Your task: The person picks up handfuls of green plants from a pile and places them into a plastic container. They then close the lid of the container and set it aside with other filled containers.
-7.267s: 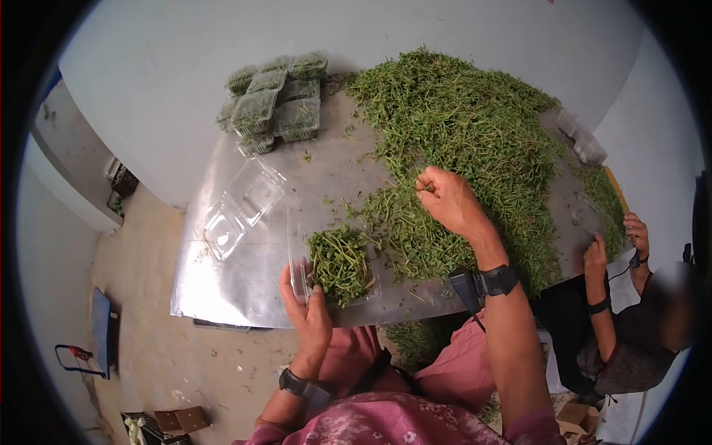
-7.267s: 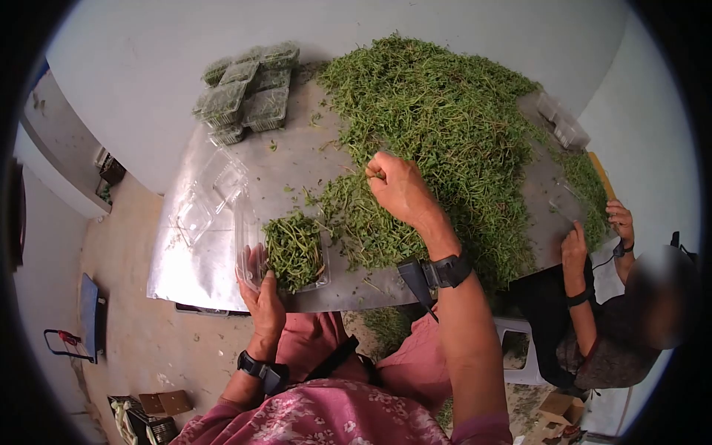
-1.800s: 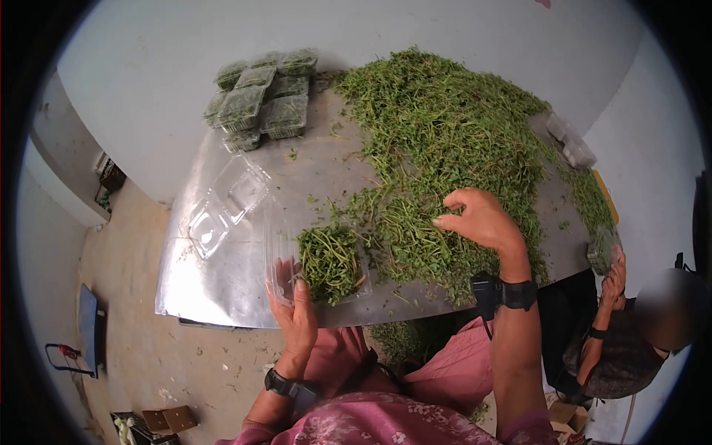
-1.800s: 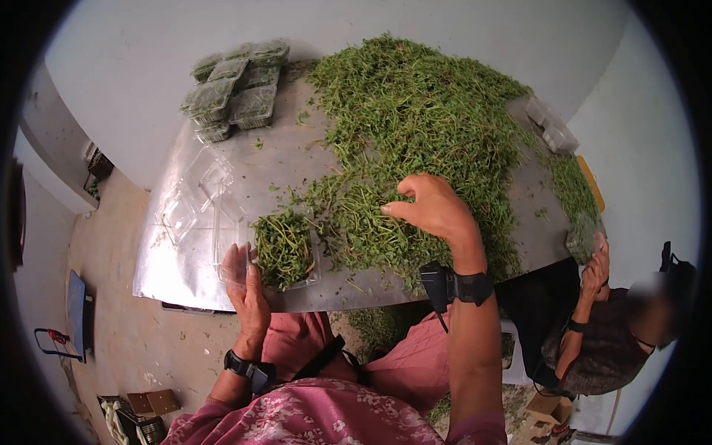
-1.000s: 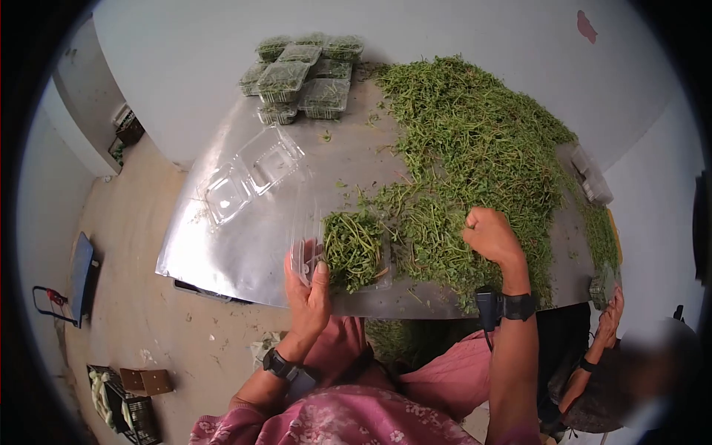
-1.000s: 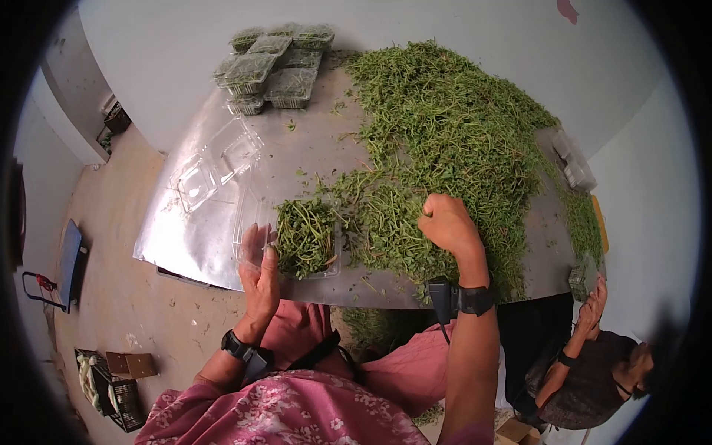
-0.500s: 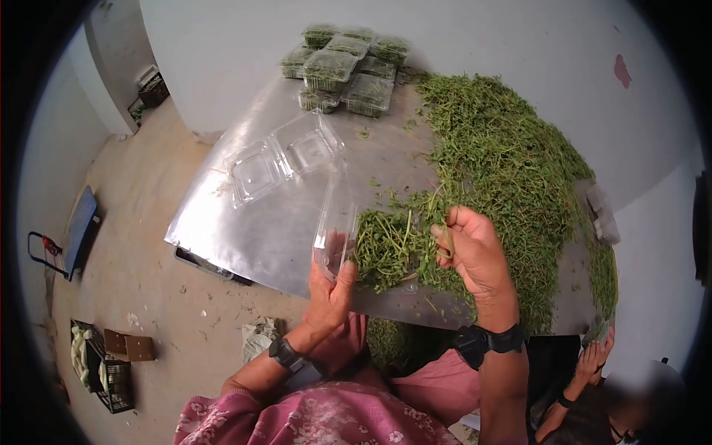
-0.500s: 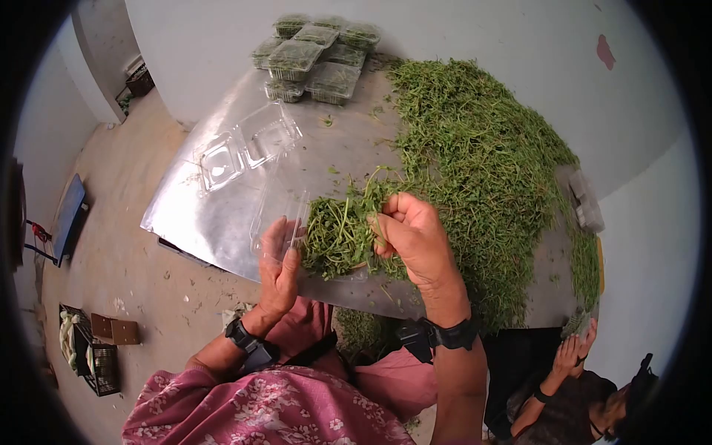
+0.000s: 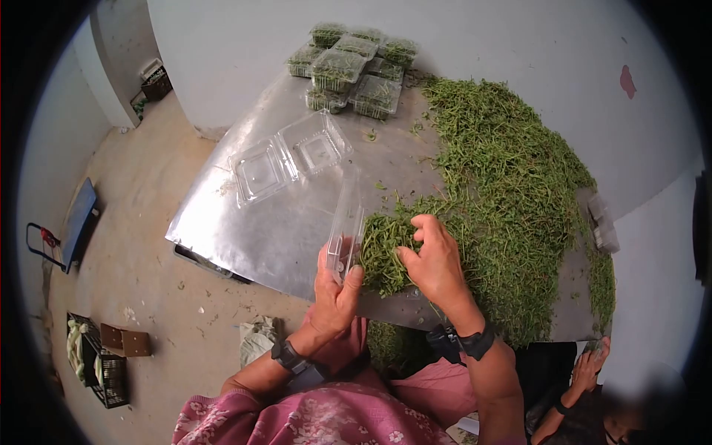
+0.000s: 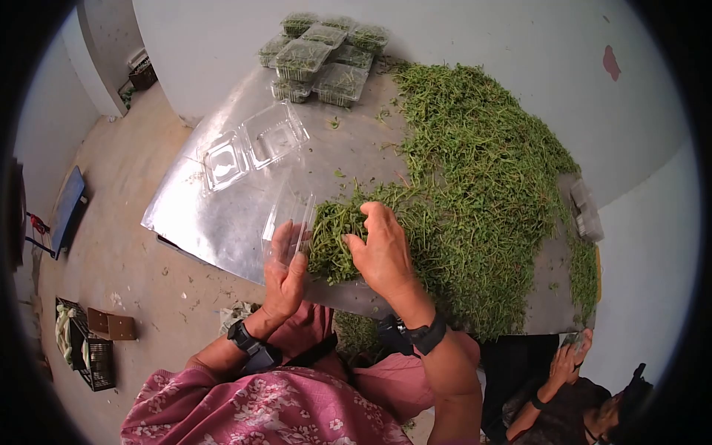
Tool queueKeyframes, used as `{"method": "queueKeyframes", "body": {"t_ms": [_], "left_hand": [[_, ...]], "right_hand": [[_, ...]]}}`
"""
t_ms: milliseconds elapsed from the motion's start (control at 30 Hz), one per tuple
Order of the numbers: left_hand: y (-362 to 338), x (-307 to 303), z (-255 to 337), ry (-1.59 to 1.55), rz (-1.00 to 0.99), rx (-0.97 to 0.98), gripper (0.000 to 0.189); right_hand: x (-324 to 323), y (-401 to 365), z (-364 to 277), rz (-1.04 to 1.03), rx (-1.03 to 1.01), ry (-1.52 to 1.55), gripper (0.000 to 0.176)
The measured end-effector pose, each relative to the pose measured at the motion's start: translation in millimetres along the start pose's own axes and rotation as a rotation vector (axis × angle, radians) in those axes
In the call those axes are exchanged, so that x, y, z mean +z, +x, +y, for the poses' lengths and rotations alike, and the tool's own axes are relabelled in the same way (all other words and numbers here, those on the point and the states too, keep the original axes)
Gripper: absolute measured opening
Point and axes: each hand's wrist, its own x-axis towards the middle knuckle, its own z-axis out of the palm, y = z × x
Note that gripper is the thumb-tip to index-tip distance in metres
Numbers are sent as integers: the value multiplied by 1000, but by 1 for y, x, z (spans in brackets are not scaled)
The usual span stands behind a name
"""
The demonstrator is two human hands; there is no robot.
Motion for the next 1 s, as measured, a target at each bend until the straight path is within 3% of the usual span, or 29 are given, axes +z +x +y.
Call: {"method": "queueKeyframes", "body": {"t_ms": [133, 233, 333, 433, 533, 767, 867, 1000], "left_hand": [[0, 1, -2, 24, 20, 13, 52], [-1, 0, 0, -38, -10, -85, 66], [0, 2, -5, 12, -18, -23, 67], [4, 8, 5, 225, -15, 50, 67], [3, 11, 5, 214, 6, 41, 67], [1, 8, -5, 105, 40, -8, 62], [2, 12, 0, -69, 76, -78, 55], [2, 9, 1, -67, 59, -60, 49]], "right_hand": [[6, 0, 1, -28, -136, -33, 18], [15, -6, 8, -134, -196, -135, 13], [19, -8, 8, -133, -262, -242, 12], [16, -8, 6, -180, -247, -241, 13], [8, -7, 13, -197, -307, -154, 13], [-38, 6, -2, -173, -104, 89, 14], [-32, 3, -5, -210, -88, 186, 17], [-13, -2, -1, -260, -224, 50, 20]]}}
